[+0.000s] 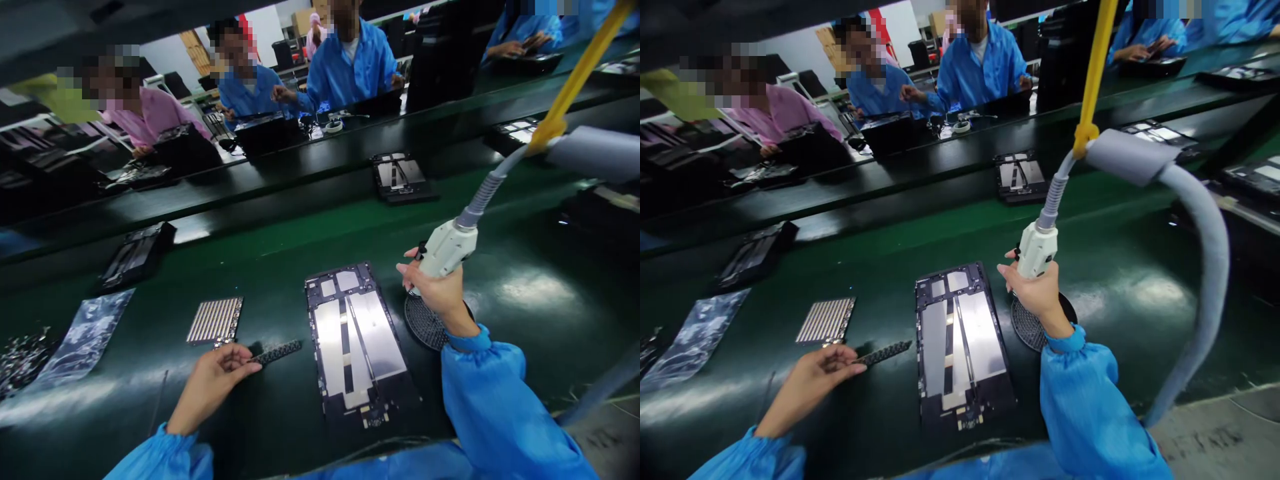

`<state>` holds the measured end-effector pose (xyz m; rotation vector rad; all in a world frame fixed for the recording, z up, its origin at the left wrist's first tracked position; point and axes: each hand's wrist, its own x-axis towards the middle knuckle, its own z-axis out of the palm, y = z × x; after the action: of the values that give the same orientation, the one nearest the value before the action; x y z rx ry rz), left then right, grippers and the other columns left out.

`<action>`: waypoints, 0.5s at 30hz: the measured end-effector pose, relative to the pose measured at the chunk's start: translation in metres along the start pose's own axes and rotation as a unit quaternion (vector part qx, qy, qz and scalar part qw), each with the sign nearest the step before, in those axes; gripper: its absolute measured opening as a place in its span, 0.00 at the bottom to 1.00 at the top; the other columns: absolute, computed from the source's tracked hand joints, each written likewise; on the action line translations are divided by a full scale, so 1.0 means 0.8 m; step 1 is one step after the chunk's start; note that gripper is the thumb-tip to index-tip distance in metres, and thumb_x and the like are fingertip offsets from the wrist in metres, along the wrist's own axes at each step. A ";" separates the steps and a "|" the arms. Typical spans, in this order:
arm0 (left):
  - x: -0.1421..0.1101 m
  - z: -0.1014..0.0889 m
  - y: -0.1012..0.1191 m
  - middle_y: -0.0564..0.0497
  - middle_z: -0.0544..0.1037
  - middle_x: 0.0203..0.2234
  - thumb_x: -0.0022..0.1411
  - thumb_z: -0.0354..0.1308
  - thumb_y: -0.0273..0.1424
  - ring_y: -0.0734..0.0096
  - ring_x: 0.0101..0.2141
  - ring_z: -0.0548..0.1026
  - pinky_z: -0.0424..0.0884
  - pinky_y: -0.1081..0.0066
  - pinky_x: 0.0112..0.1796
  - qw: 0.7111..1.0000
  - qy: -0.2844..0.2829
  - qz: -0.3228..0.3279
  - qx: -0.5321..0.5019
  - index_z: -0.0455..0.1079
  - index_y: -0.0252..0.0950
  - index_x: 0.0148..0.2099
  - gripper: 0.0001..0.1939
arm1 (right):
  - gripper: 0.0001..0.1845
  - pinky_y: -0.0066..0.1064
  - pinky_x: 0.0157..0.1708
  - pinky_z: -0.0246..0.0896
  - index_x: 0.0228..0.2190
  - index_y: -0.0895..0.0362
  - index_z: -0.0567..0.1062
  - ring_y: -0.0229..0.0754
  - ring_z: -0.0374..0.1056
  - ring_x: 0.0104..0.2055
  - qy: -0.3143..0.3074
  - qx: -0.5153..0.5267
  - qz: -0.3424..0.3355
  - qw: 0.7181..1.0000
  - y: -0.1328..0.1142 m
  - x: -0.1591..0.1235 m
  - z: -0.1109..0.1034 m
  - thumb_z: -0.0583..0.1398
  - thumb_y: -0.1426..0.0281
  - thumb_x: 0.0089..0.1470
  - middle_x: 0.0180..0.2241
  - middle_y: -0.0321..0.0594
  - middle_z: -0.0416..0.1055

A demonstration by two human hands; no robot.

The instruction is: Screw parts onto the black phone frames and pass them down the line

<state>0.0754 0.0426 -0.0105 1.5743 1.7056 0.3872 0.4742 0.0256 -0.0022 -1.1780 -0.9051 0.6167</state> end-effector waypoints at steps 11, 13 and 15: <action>-0.004 -0.005 0.002 0.49 0.82 0.28 0.42 0.66 0.48 0.62 0.32 0.79 0.75 0.67 0.38 0.999 -0.015 0.001 -0.028 0.78 0.37 0.34 0.21 | 0.13 0.33 0.18 0.62 0.33 0.56 0.73 0.38 0.62 0.15 -0.011 -0.027 -0.001 1.000 0.007 -0.002 0.002 0.69 0.69 0.44 0.15 0.30 0.67; 0.000 -0.004 0.000 0.49 0.82 0.29 0.42 0.66 0.46 0.61 0.32 0.79 0.75 0.66 0.38 0.999 -0.009 0.005 -0.034 0.78 0.37 0.35 0.21 | 0.13 0.33 0.18 0.62 0.34 0.56 0.74 0.39 0.62 0.15 -0.015 -0.032 -0.003 0.999 0.004 -0.002 -0.001 0.69 0.68 0.45 0.15 0.31 0.67; -0.001 0.001 0.000 0.49 0.81 0.28 0.43 0.66 0.43 0.62 0.32 0.79 0.75 0.66 0.37 0.999 0.005 0.008 -0.038 0.77 0.36 0.35 0.19 | 0.15 0.32 0.17 0.61 0.33 0.56 0.75 0.39 0.63 0.16 0.005 -0.038 -0.011 0.999 -0.005 -0.007 -0.008 0.71 0.66 0.43 0.16 0.31 0.68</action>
<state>0.0762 0.0418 -0.0106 1.5349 1.6672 0.4638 0.4765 0.0171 -0.0008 -1.2371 -0.9385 0.5613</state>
